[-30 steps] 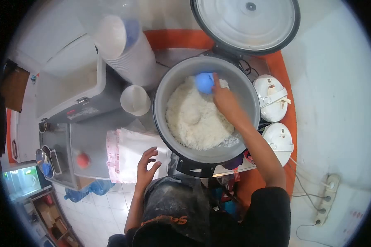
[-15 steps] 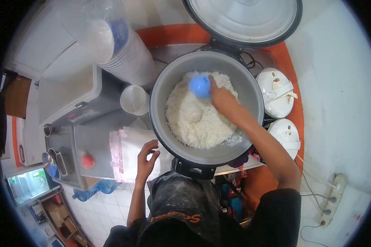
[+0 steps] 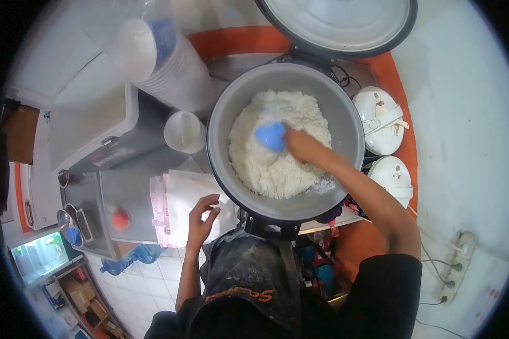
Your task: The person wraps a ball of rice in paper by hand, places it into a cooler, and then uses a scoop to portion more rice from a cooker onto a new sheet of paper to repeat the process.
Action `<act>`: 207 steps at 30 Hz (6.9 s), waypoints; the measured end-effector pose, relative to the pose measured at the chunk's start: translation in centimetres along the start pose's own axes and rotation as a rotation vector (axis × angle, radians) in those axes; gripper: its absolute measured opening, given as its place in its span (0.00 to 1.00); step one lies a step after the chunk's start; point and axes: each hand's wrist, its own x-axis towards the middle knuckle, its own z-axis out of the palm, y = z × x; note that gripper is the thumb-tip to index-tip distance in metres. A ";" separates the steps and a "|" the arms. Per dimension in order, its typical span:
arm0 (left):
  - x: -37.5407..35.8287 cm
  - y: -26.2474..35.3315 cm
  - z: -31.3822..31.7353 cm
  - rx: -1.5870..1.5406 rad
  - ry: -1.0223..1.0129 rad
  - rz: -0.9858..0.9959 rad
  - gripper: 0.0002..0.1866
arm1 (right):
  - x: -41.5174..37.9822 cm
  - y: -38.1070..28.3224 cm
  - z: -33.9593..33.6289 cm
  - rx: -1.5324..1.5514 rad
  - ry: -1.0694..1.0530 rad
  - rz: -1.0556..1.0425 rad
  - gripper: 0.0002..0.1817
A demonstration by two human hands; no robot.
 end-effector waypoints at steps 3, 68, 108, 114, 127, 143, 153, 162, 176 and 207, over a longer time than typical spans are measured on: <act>0.3 0.4 -0.1 -0.035 0.005 -0.032 0.20 | -2.2 -2.8 2.2 -0.046 -0.125 -0.048 0.29; -5.8 -17.5 -14.0 0.997 -0.259 0.257 0.42 | -19.0 -25.5 29.4 1.691 0.000 0.540 0.28; -5.9 -23.4 -16.7 0.930 -0.284 0.440 0.52 | -12.6 -27.3 42.3 -0.067 0.263 0.346 0.43; -6.0 -22.7 -17.0 0.968 -0.345 0.401 0.51 | -15.1 -25.1 38.8 0.401 0.480 0.354 0.34; -8.7 -20.9 -17.4 0.596 -0.230 0.407 0.21 | -20.4 -2.2 31.0 0.151 1.015 0.546 0.36; -9.0 -18.1 -15.8 -0.125 0.286 -0.136 0.16 | -16.3 -20.7 36.5 0.055 0.233 -0.390 0.25; -8.8 -19.1 -16.7 -0.379 0.323 -0.288 0.16 | -14.2 -20.8 38.7 -0.199 0.254 -0.315 0.13; -11.0 -14.1 -12.7 0.997 -0.194 0.558 0.26 | -13.9 -20.1 37.1 -0.123 0.452 -0.391 0.08; -7.0 -19.8 -14.7 1.019 -0.172 0.578 0.08 | -15.7 -13.8 34.9 -0.060 0.338 -0.336 0.06; -13.6 -18.4 -9.1 0.965 -0.387 0.448 0.49 | -12.3 -13.1 33.1 0.467 0.137 0.131 0.20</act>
